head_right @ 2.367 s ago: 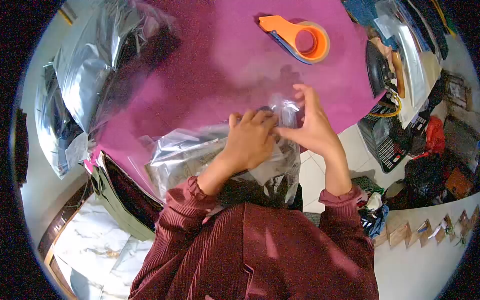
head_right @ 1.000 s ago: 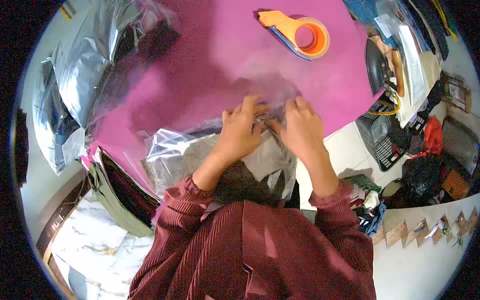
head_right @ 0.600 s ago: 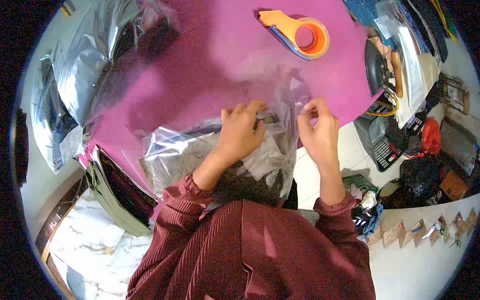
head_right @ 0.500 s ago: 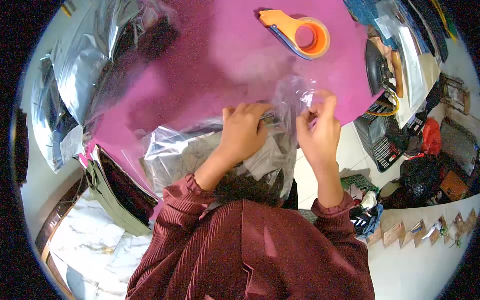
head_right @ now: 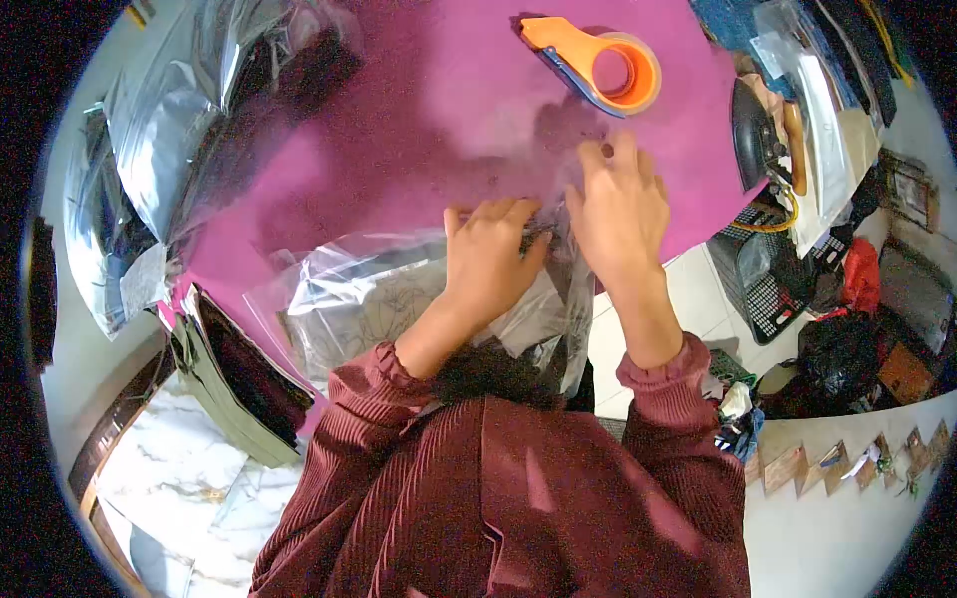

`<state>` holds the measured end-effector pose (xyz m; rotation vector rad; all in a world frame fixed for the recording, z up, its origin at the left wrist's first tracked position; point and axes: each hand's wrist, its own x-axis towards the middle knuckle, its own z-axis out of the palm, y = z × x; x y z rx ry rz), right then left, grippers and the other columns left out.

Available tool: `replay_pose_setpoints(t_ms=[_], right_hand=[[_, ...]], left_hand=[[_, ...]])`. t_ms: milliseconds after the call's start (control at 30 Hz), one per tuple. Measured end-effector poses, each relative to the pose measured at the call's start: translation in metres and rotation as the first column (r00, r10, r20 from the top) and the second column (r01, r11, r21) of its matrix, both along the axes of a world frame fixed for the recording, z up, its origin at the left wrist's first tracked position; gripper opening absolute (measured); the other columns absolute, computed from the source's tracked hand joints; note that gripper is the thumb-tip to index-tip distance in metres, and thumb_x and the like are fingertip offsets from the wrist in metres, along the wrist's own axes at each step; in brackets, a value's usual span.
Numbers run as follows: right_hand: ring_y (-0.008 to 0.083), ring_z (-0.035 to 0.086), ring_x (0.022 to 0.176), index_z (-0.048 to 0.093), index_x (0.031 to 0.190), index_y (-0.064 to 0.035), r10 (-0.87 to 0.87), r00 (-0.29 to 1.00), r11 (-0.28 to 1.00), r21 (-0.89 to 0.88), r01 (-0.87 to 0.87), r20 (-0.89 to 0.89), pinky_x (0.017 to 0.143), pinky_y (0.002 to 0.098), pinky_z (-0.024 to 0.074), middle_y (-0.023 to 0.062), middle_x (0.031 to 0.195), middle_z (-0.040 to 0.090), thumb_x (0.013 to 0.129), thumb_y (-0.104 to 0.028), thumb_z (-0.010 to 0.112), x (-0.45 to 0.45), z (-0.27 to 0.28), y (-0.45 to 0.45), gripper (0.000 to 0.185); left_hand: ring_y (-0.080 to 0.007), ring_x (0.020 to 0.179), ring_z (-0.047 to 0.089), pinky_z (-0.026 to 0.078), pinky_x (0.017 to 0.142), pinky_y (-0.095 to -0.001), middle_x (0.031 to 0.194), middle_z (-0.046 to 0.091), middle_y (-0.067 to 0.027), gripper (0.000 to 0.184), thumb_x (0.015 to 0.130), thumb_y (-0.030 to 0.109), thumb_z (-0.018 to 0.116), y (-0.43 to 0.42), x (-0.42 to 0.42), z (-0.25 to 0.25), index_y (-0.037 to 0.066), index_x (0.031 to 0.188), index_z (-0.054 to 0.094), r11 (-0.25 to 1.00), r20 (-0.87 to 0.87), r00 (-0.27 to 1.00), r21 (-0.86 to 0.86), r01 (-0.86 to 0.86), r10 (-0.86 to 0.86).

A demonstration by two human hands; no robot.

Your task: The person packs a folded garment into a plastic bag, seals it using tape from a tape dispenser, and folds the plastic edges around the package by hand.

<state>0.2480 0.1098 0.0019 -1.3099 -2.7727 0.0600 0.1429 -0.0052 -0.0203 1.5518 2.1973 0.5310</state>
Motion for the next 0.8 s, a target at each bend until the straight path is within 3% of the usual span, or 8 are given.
replay_pose_setpoints(t_ms=[233,367,533,700,800], right_hand=[[0.0337,0.064,0.076,0.065,0.095,-0.0063,-0.103,0.990,0.964,-0.236,0.123,0.093,0.067,0.0423,0.0520,0.0102,0.101,0.060,0.075,-0.012,0.073,0.004,-0.017,0.017,0.022],[0.0344,0.066,0.075,0.067,0.089,-0.0046,-0.186,0.968,0.951,-0.278,0.135,-0.167,0.064,0.0420,0.0518,0.0118,0.095,0.066,0.077,-0.009,0.070,0.003,-0.014,0.017,0.013],[0.0311,0.067,0.070,0.068,0.085,-0.0034,-0.294,0.953,0.827,-0.518,0.218,-0.069,0.061,0.0398,0.0512,0.0098,0.081,0.070,0.077,-0.005,0.067,0.002,-0.001,0.027,0.008],[0.0278,0.065,0.064,0.070,0.088,-0.0044,-0.306,0.910,0.830,-0.548,0.110,-0.281,0.062,0.0368,0.0513,0.0067,0.070,0.070,0.076,-0.006,0.066,0.025,-0.002,0.033,0.013],[0.0265,0.065,0.065,0.071,0.088,-0.0042,-0.274,0.915,0.814,-0.578,0.056,-0.297,0.063,0.0357,0.0516,0.0059,0.071,0.070,0.076,-0.005,0.067,0.028,-0.008,0.040,0.013]], left_hand=[[-0.0264,0.074,0.064,0.038,0.089,-0.0436,0.089,0.071,-0.0042,0.023,0.080,0.022,0.069,0.010,0.000,0.002,0.010,0.099,0.070,0.999,-0.067,0.998,-0.046,-0.003,0.000],[-0.0264,0.068,0.063,0.037,0.090,-0.0454,0.079,0.069,-0.0022,0.016,0.078,0.023,0.071,0.014,0.001,0.002,0.012,0.089,0.072,0.997,-0.068,0.997,-0.062,-0.049,0.045],[-0.0279,0.071,0.065,0.037,0.092,-0.0518,0.079,0.068,-0.0074,0.014,0.075,0.021,0.073,0.016,0.003,-0.006,0.010,0.084,0.073,0.994,-0.022,0.994,-0.002,-0.107,0.107],[-0.0247,0.071,0.063,0.036,0.091,-0.0476,0.079,0.068,-0.0009,0.011,0.077,0.023,0.073,0.012,0.006,-0.013,0.013,0.084,0.073,0.988,-0.085,0.988,0.096,-0.119,0.127],[-0.0244,0.074,0.063,0.036,0.092,-0.0480,0.081,0.068,-0.0009,0.012,0.078,0.022,0.072,0.011,0.005,-0.010,0.013,0.085,0.073,0.989,-0.054,0.990,0.072,-0.127,0.131]])
